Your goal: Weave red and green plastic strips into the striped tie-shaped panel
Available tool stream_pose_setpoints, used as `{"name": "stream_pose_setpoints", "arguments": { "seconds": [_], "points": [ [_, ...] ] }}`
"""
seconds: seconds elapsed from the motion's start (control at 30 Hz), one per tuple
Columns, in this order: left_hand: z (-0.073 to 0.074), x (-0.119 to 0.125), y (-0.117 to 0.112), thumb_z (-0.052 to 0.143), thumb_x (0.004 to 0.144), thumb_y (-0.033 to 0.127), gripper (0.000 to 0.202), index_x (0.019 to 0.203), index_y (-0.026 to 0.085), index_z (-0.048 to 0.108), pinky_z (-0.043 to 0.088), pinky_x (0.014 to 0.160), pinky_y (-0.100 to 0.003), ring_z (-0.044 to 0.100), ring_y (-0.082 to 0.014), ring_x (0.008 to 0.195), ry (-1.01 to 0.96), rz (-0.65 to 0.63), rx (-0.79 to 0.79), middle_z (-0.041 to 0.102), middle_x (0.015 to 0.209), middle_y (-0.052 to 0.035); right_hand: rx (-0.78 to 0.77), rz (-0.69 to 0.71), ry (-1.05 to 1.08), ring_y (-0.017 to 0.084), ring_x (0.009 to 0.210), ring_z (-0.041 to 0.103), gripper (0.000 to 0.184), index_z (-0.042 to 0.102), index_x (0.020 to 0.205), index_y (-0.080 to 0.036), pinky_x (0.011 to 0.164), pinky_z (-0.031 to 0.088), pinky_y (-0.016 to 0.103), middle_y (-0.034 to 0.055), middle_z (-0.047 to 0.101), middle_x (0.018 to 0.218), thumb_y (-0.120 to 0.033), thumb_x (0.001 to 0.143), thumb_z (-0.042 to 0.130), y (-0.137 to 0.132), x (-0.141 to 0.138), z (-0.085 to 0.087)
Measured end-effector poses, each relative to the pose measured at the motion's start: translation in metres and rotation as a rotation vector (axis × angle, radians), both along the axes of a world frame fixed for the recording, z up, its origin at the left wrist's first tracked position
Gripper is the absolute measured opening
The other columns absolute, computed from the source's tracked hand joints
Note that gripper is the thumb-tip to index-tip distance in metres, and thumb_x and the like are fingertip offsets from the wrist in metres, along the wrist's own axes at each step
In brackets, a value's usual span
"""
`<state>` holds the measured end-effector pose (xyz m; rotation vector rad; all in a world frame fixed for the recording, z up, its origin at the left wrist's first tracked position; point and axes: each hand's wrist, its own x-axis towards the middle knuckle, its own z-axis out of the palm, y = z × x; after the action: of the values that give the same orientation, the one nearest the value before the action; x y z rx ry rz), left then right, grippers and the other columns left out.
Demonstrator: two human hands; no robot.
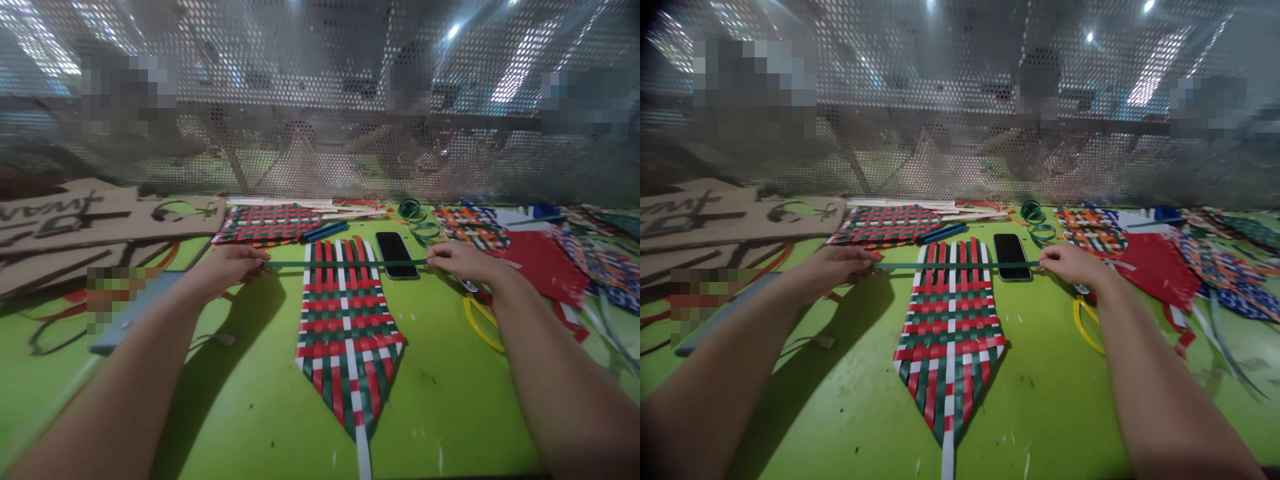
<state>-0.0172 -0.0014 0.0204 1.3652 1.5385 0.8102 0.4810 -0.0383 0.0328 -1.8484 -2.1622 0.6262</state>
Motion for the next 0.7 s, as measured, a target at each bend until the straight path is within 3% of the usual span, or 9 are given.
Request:
{"name": "stream_pose_setpoints", "arguments": {
  "seconds": [0.07, 0.13, 0.23, 0.33, 0.43, 0.57, 0.63, 0.7],
  "points": [
    [0.002, 0.007, -0.001, 0.075, 0.063, 0.037, 0.035, 0.091, 0.016, 0.074, 0.053, 0.062, -0.033, 0.067, -0.0229, 0.068, -0.034, 0.014, 0.046, 0.072, 0.073, -0.0081, 0.027, 0.003, 0.025, 0.017, 0.064, 0.053, 0.020, 0.067, 0.077, -0.022, 0.060, 0.035, 0.028, -0.0003, 0.062, 0.069, -0.039, 0.083, 0.056, -0.002, -0.005, 0.002],
    [0.006, 0.018, -0.007, 0.071, 0.068, 0.037, 0.030, 0.090, 0.016, 0.072, 0.053, 0.065, -0.032, 0.067, -0.0221, 0.071, -0.061, 0.053, 0.188, 0.070, 0.073, -0.0057, 0.055, 0.018, 0.067, 0.016, 0.062, 0.051, 0.020, 0.067, 0.078, -0.022, 0.059, 0.035, 0.028, -0.0011, 0.061, 0.069, -0.038, 0.084, 0.056, -0.004, -0.013, 0.005],
    [0.017, 0.042, -0.023, 0.068, 0.073, 0.031, 0.021, 0.089, 0.017, 0.069, 0.055, 0.081, -0.033, 0.068, -0.0194, 0.080, -0.178, 0.058, 0.369, 0.071, 0.086, -0.0034, 0.087, 0.064, 0.119, 0.016, 0.062, 0.052, 0.020, 0.069, 0.083, -0.022, 0.059, 0.035, 0.028, -0.0010, 0.062, 0.069, -0.037, 0.087, 0.056, -0.008, -0.030, 0.012],
    [0.036, 0.069, -0.042, 0.064, 0.079, 0.028, 0.014, 0.089, 0.018, 0.066, 0.056, 0.088, -0.035, 0.070, -0.0209, 0.088, -0.360, -0.025, 0.459, 0.072, 0.085, -0.0032, 0.112, 0.127, 0.160, 0.018, 0.069, 0.056, 0.020, 0.071, 0.089, -0.022, 0.064, 0.039, 0.029, 0.0015, 0.067, 0.076, -0.038, 0.089, 0.059, -0.012, -0.048, 0.020],
    [0.061, 0.097, -0.054, 0.059, 0.080, 0.025, 0.007, 0.082, 0.019, 0.060, 0.057, 0.079, -0.034, 0.071, -0.0205, 0.079, -0.428, -0.084, 0.491, 0.070, 0.075, -0.0018, 0.131, 0.187, 0.191, 0.020, 0.075, 0.059, 0.021, 0.072, 0.091, -0.022, 0.068, 0.043, 0.030, 0.0036, 0.070, 0.082, -0.038, 0.090, 0.059, -0.017, -0.061, 0.025],
    [0.082, 0.141, -0.056, 0.059, 0.081, 0.025, 0.012, 0.088, 0.018, 0.066, 0.044, 0.050, -0.025, 0.057, -0.0137, 0.052, -0.125, -0.245, 0.404, 0.063, 0.063, 0.0010, 0.137, 0.227, 0.208, 0.021, 0.081, 0.063, 0.020, 0.072, 0.094, -0.022, 0.074, 0.046, 0.032, 0.0051, 0.073, 0.089, -0.036, 0.093, 0.058, -0.022, -0.069, 0.028],
    [0.079, 0.164, -0.054, 0.061, 0.082, 0.025, 0.020, 0.097, 0.018, 0.072, 0.039, 0.049, -0.024, 0.053, -0.0123, 0.051, 0.071, -0.320, 0.411, 0.067, 0.070, -0.0011, 0.148, 0.242, 0.212, 0.022, 0.086, 0.065, 0.020, 0.072, 0.096, -0.022, 0.077, 0.047, 0.033, 0.0057, 0.074, 0.094, -0.035, 0.094, 0.057, -0.024, -0.070, 0.030],
    [0.071, 0.183, -0.052, 0.064, 0.083, 0.025, 0.023, 0.102, 0.018, 0.076, 0.043, 0.057, -0.026, 0.057, -0.0141, 0.062, 0.160, -0.395, 0.469, 0.072, 0.081, -0.0045, 0.167, 0.260, 0.218, 0.023, 0.090, 0.066, 0.020, 0.072, 0.097, -0.022, 0.080, 0.048, 0.034, 0.0062, 0.075, 0.098, -0.035, 0.094, 0.057, -0.026, -0.071, 0.032]
  ]
}}
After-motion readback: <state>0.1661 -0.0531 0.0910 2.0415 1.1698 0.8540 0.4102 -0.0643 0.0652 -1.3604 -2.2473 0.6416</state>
